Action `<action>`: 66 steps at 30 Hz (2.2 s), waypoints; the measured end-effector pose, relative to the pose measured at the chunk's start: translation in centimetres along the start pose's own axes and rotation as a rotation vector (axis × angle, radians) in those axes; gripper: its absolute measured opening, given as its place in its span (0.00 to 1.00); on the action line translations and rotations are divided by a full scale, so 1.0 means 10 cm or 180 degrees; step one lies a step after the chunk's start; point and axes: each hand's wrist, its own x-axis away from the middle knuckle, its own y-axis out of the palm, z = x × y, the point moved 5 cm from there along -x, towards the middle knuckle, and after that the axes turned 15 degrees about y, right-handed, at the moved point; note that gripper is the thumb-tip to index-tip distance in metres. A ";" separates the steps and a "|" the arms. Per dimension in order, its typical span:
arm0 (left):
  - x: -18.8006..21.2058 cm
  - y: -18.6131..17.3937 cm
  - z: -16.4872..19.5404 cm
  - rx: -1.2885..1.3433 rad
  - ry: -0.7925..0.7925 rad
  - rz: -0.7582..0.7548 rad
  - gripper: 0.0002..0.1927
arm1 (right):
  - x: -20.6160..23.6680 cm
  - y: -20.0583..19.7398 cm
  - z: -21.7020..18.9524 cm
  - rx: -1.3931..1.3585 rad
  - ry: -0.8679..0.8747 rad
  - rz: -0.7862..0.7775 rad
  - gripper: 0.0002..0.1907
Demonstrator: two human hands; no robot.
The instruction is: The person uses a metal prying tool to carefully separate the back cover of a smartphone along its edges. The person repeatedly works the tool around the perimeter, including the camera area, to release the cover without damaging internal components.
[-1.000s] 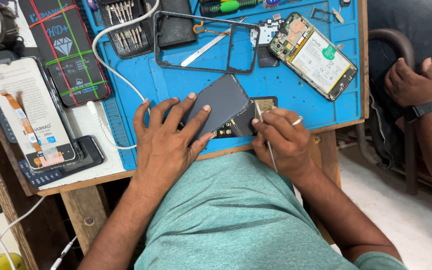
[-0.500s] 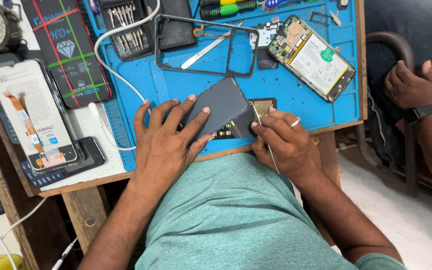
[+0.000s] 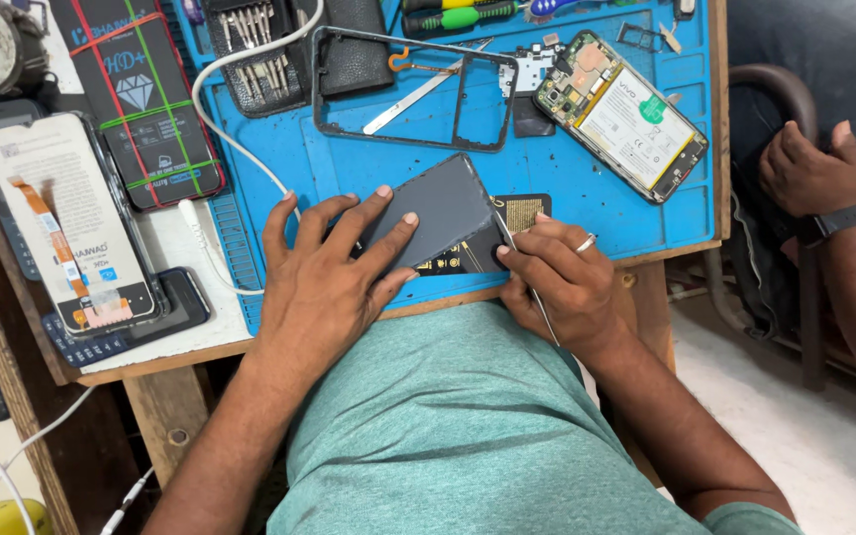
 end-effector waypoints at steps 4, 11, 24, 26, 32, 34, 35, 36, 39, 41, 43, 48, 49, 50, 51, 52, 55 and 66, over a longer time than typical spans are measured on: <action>0.00 -0.01 0.00 0.0030 0.0007 0.0007 0.27 | 0.00 0.01 0.01 0.0062 0.0045 0.0033 0.13; 0.00 0.03 0.00 0.0046 -0.0026 0.0084 0.28 | -0.03 0.01 0.01 0.0080 0.0031 0.0092 0.13; 0.01 0.05 -0.03 0.0112 0.0006 0.0102 0.28 | -0.07 0.03 0.01 0.0143 0.0096 0.0303 0.11; 0.01 0.03 -0.04 0.0150 -0.0036 0.0047 0.27 | -0.07 -0.02 0.01 -0.0045 0.0109 0.0266 0.11; -0.05 -0.14 0.06 0.0381 -0.0104 -0.0072 0.24 | -0.05 -0.20 0.17 -0.1014 0.0888 -0.0291 0.13; -0.14 -0.14 0.13 0.0508 -0.0132 -0.0033 0.22 | -0.02 -0.27 0.17 -0.0692 0.0926 -0.0403 0.13; -0.19 -0.12 0.16 0.0594 -0.0118 0.0035 0.21 | -0.01 -0.29 0.16 -0.0536 0.0948 -0.0449 0.14; -0.24 -0.09 0.19 0.0676 -0.0093 0.0102 0.20 | 0.01 -0.29 0.15 -0.0465 0.0938 -0.0471 0.13; -0.37 0.04 0.26 0.0748 0.0179 0.0304 0.25 | 0.06 -0.25 0.09 -0.0438 0.0734 -0.0425 0.12; -0.40 0.13 0.26 0.0680 0.0191 0.0328 0.25 | 0.07 -0.20 0.04 -0.0710 0.0319 -0.0285 0.10; -0.37 0.18 0.24 0.0625 0.0196 0.0340 0.24 | 0.10 -0.16 0.01 -0.0486 0.0137 -0.0175 0.09; -0.32 0.19 0.24 0.0566 0.0162 0.0337 0.22 | 0.13 -0.14 -0.04 -0.0167 0.0023 -0.0098 0.10; -0.32 0.18 0.24 0.0528 0.0170 0.0322 0.22 | 0.13 -0.15 -0.05 -0.0197 0.0036 -0.0094 0.09; -0.33 0.18 0.25 0.0490 0.0175 0.0312 0.22 | 0.14 -0.16 -0.07 -0.0225 0.0044 -0.0091 0.09; -0.34 0.17 0.25 0.0448 0.0172 0.0309 0.21 | 0.13 -0.16 -0.07 -0.0197 0.0037 -0.0110 0.09; -0.36 0.16 0.25 0.0445 0.0173 0.0303 0.21 | 0.14 -0.15 -0.08 -0.0174 0.0025 -0.0137 0.09; -0.37 0.15 0.25 0.0442 0.0157 0.0289 0.21 | 0.16 -0.15 -0.10 -0.0105 0.0056 -0.0142 0.10; -0.36 0.16 0.26 0.0413 0.0246 0.0263 0.22 | 0.19 -0.06 -0.15 0.0056 0.0117 -0.0123 0.12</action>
